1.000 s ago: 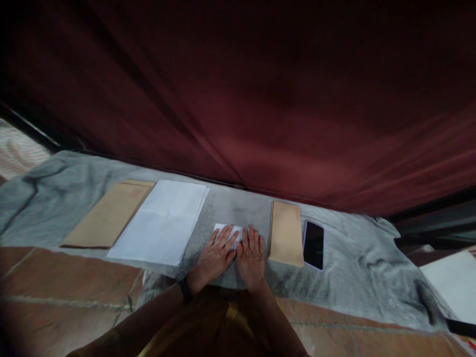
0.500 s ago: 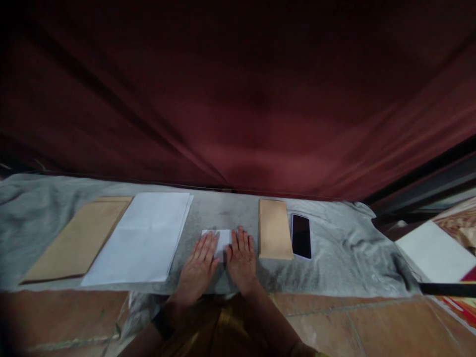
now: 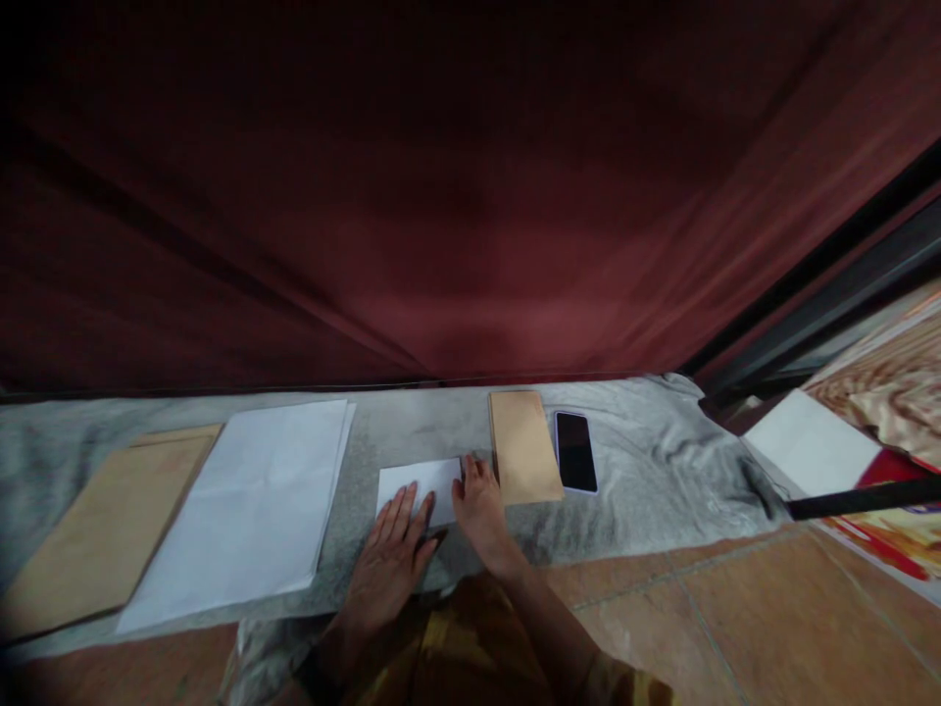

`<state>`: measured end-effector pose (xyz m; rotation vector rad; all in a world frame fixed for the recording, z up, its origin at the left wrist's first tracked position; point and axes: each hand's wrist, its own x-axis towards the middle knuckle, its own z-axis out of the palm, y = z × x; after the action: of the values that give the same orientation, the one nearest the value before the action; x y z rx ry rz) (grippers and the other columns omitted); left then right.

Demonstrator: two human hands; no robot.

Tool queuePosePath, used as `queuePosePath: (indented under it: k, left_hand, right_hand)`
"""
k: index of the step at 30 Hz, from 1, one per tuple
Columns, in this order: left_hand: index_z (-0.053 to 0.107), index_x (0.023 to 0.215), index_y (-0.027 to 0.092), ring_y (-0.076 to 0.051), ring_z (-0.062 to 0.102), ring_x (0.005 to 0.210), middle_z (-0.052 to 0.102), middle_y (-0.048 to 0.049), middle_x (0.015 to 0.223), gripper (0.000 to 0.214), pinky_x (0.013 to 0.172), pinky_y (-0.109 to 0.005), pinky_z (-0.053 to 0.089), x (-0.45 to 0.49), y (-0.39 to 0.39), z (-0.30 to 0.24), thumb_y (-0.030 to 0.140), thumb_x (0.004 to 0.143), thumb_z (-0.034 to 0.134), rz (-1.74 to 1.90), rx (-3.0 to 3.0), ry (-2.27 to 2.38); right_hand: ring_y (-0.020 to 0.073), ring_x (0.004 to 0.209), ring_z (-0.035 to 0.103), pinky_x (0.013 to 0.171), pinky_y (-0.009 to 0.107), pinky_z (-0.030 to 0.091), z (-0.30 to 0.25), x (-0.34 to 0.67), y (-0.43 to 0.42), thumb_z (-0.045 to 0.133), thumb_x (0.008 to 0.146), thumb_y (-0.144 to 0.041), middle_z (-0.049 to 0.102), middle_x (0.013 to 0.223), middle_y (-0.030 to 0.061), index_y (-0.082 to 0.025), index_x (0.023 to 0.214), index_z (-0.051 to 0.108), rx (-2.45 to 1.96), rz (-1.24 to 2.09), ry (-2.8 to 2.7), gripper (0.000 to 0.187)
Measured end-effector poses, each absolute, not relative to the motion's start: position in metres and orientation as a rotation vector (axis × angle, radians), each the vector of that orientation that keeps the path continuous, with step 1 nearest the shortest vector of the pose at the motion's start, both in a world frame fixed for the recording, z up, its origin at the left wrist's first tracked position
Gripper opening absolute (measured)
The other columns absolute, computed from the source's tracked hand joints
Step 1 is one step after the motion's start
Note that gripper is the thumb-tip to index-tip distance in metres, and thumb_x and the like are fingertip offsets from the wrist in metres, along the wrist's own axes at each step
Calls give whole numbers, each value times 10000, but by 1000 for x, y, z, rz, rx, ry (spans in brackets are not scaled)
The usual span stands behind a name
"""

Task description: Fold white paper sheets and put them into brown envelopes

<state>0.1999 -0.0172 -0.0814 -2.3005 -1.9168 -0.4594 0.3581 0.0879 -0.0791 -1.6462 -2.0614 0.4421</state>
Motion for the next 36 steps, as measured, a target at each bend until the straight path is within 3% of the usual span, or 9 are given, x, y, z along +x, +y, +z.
queuePosePath:
  k: [6,9,11,16,20,23,26,30,36]
  left_hand:
    - [373,1560,176,-304,302,1524,344,-167,1635,617,1198,-512,373,200,-17,-82,395,999,504,-496,-2306,-1921]
    - [384,1554,181,-302,310,1520,361,-161,1629,604,1205,-526,364,199,-18,-84,396,1002,504,-591,-2331,-1952]
    - [382,1555,193,-290,323,1515,373,-145,1626,576,1202,-531,373,200,-17,-81,388,1019,468,-758,-2339,-2029]
    - [390,1553,245,-240,430,1461,438,-97,1595,536,1182,-477,421,212,-6,-47,410,1043,393,-1545,-2103,-2496]
    - [534,1451,224,-238,521,1393,548,-93,1512,509,1144,-426,463,221,7,-8,470,1022,409,-2174,-1791,-2784]
    - [661,1265,186,-247,623,1274,663,-112,1370,467,1077,-409,515,216,14,-3,494,963,482,-2440,-1438,-2851]
    - [692,1112,161,-254,719,1064,747,-124,1166,461,942,-414,580,201,19,-21,532,873,562,-2530,-1135,-2881]
    - [681,1037,129,-256,742,798,771,-110,910,492,750,-418,606,179,21,-50,544,790,587,-2369,-1156,-2956]
    - [693,977,195,-275,714,912,769,-85,957,277,875,-429,559,162,29,-62,350,761,616,-2044,-1262,-2930]
  right_hand:
    - [209,884,701,798,283,512,-63,355,94,528,906,-214,743,1011,88,-174,1222,663,-1793,845,-1929,346]
    - [184,707,664,645,250,473,-58,353,91,546,886,-225,714,782,36,-176,942,733,-1716,953,-1869,201]
    - [170,637,630,594,243,454,-52,353,87,529,902,-240,676,690,19,-179,809,726,-1665,967,-1875,227]
    - [170,743,663,687,246,519,-16,351,67,442,984,-266,712,903,51,-207,1080,743,-1348,704,-1901,322]
    - [189,940,675,847,273,559,21,341,45,421,1009,-256,692,1104,73,-225,1337,630,-1173,609,-2087,391]
    - [210,1148,627,1009,322,535,29,333,33,472,991,-261,649,1279,85,-207,1419,558,-1070,615,-2192,441]
    - [208,1247,587,1094,346,492,15,333,28,504,990,-268,625,1361,71,-227,1393,591,-1031,599,-2226,414]
    - [197,1231,605,1084,379,503,-21,344,32,474,999,-205,644,1350,59,-254,1325,648,-1152,549,-2185,374]
    - [203,1319,557,1116,403,480,-52,346,40,434,1007,-166,619,1419,69,-224,1384,611,-1158,457,-2258,420]
